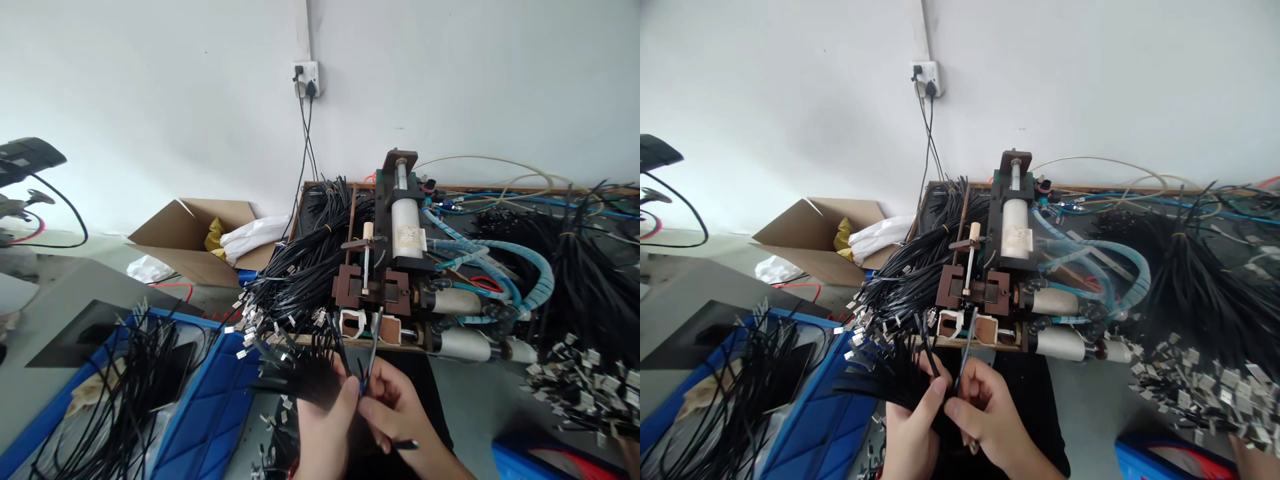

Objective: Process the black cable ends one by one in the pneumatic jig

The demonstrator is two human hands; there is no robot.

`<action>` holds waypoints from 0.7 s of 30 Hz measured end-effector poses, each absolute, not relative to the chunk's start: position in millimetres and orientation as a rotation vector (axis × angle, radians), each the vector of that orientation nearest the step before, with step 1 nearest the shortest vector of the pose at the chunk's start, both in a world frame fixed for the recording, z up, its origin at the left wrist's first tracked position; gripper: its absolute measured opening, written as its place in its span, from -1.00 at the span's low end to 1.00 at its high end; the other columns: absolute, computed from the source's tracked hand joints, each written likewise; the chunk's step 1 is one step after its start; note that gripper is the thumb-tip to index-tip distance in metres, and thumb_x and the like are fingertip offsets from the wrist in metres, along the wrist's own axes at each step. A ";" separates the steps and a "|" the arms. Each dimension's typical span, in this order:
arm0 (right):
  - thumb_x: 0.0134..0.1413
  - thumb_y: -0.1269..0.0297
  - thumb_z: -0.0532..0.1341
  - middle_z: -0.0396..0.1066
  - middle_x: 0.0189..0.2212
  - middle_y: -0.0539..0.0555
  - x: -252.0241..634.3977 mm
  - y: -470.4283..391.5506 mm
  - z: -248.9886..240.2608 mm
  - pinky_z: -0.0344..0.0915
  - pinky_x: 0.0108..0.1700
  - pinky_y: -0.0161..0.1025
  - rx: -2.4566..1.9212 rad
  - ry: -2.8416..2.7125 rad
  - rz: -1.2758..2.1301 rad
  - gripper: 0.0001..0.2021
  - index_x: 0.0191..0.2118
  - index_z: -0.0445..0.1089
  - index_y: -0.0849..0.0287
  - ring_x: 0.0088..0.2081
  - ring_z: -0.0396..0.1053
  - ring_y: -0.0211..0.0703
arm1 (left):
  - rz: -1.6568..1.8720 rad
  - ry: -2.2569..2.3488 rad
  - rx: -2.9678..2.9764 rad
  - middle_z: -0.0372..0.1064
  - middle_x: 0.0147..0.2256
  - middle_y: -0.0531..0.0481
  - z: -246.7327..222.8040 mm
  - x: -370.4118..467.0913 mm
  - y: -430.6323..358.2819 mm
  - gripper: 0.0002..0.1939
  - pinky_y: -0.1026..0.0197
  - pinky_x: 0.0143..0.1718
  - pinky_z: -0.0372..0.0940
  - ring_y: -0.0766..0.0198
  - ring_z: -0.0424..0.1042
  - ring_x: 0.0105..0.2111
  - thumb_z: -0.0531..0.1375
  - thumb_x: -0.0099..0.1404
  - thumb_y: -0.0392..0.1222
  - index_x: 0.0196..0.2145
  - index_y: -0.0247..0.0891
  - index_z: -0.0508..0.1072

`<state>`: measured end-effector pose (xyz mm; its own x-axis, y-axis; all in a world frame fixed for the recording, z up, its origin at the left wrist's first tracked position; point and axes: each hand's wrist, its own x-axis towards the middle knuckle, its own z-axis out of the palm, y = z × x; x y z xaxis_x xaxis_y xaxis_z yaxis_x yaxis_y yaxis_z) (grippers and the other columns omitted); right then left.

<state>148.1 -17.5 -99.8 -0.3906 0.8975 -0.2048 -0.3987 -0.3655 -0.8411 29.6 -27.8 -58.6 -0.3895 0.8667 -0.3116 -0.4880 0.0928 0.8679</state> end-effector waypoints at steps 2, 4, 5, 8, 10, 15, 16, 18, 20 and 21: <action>-0.05 -0.05 0.60 0.21 -0.68 -0.26 144.5 -17.3 -95.7 -0.12 -0.75 -0.47 -0.970 -0.858 1.845 -0.53 -0.27 0.40 0.10 -0.76 -0.03 -0.44 | 1.525 1.238 0.493 0.41 -0.47 0.07 -59.5 27.4 -26.7 -0.64 0.20 -0.32 0.34 0.20 0.36 -0.43 0.58 0.06 0.00 -0.42 -0.21 0.53; 0.03 -0.07 0.56 0.16 -0.69 -0.25 143.1 -17.3 -90.9 -0.10 -0.72 -0.46 -1.000 -0.917 1.793 -0.56 -0.30 0.42 0.14 -0.74 -0.02 -0.43 | 1.497 1.241 0.527 0.38 -0.49 0.08 -61.0 25.1 -25.7 -0.64 0.21 -0.34 0.31 0.21 0.33 -0.44 0.56 0.08 0.02 -0.44 -0.21 0.52; 0.10 -0.09 0.51 0.14 -0.70 -0.23 143.1 -17.7 -89.1 -0.10 -0.70 -0.44 -0.999 -0.948 1.757 -0.57 -0.34 0.42 0.15 -0.74 -0.01 -0.42 | 1.494 1.251 0.531 0.39 -0.49 0.08 -61.6 24.2 -25.3 -0.65 0.21 -0.34 0.31 0.21 0.33 -0.44 0.55 0.09 0.03 -0.44 -0.20 0.52; 0.24 -0.05 0.42 0.19 -0.64 -0.15 144.6 -20.0 -86.2 0.01 -0.61 -0.37 -0.986 -0.986 1.560 -0.61 -0.41 0.45 0.16 -0.66 0.06 -0.36 | 1.484 1.280 0.527 0.43 -0.47 0.05 -61.6 23.1 -24.7 -0.65 0.19 -0.30 0.33 0.19 0.37 -0.42 0.54 0.10 0.06 -0.42 -0.21 0.56; 0.22 0.00 0.44 0.33 -0.49 -0.03 146.6 -21.0 -84.0 0.19 -0.46 -0.30 -0.929 -1.001 1.416 -0.68 -0.39 0.55 0.14 -0.50 0.25 -0.25 | 1.494 1.281 0.513 0.44 -0.46 0.05 -60.1 23.6 -24.3 -0.64 0.18 -0.29 0.34 0.18 0.38 -0.41 0.55 0.07 0.07 -0.41 -0.21 0.57; 0.45 -0.23 0.05 0.43 -0.44 0.11 160.5 -15.7 -66.9 0.30 -0.24 -0.11 -0.610 -1.034 1.467 -0.36 -0.41 0.68 0.07 -0.36 0.38 -0.02 | 1.479 1.239 0.466 0.47 -0.45 0.03 -57.9 24.6 -23.5 -0.65 0.20 -0.31 0.35 0.19 0.42 -0.42 0.55 0.09 0.04 -0.40 -0.22 0.57; 0.48 -0.25 -0.07 0.45 -0.46 0.14 166.4 -15.2 -62.0 0.31 -0.24 -0.07 -0.627 -1.018 1.463 -0.26 -0.39 0.69 0.08 -0.35 0.39 0.02 | 1.483 1.240 0.453 0.49 -0.44 0.03 -58.6 24.5 -23.9 -0.66 0.20 -0.30 0.36 0.19 0.43 -0.41 0.55 0.10 0.04 -0.36 -0.22 0.60; 0.49 -0.22 -0.06 0.54 -0.35 0.20 181.7 -19.0 -51.3 0.34 -0.21 -0.03 -0.809 -0.943 1.273 -0.32 -0.24 0.71 0.08 -0.29 0.43 0.10 | 1.501 1.258 0.411 0.53 -0.40 0.02 -60.8 24.2 -25.9 -0.65 0.19 -0.28 0.37 0.18 0.46 -0.38 0.57 0.07 0.04 -0.30 -0.21 0.65; 0.41 -0.03 0.22 0.58 -0.18 0.18 198.5 -31.6 -39.5 0.37 -0.16 -0.03 -1.040 -0.848 0.920 -0.66 -0.02 0.66 0.02 -0.21 0.44 0.11 | 1.513 1.270 0.380 0.57 -0.36 0.00 -63.2 24.5 -29.5 -0.62 0.16 -0.25 0.40 0.16 0.49 -0.37 0.58 0.03 0.04 -0.26 -0.19 0.67; 0.32 0.07 0.34 0.55 -0.16 0.14 205.5 -40.9 -33.3 0.36 -0.18 -0.04 -1.094 -0.816 0.709 -0.75 0.02 0.63 -0.01 -0.23 0.42 0.09 | 1.514 1.262 0.383 0.58 -0.36 -0.01 -64.2 25.2 -32.0 -0.62 0.14 -0.23 0.41 0.14 0.50 -0.36 0.58 0.03 0.04 -0.26 -0.19 0.67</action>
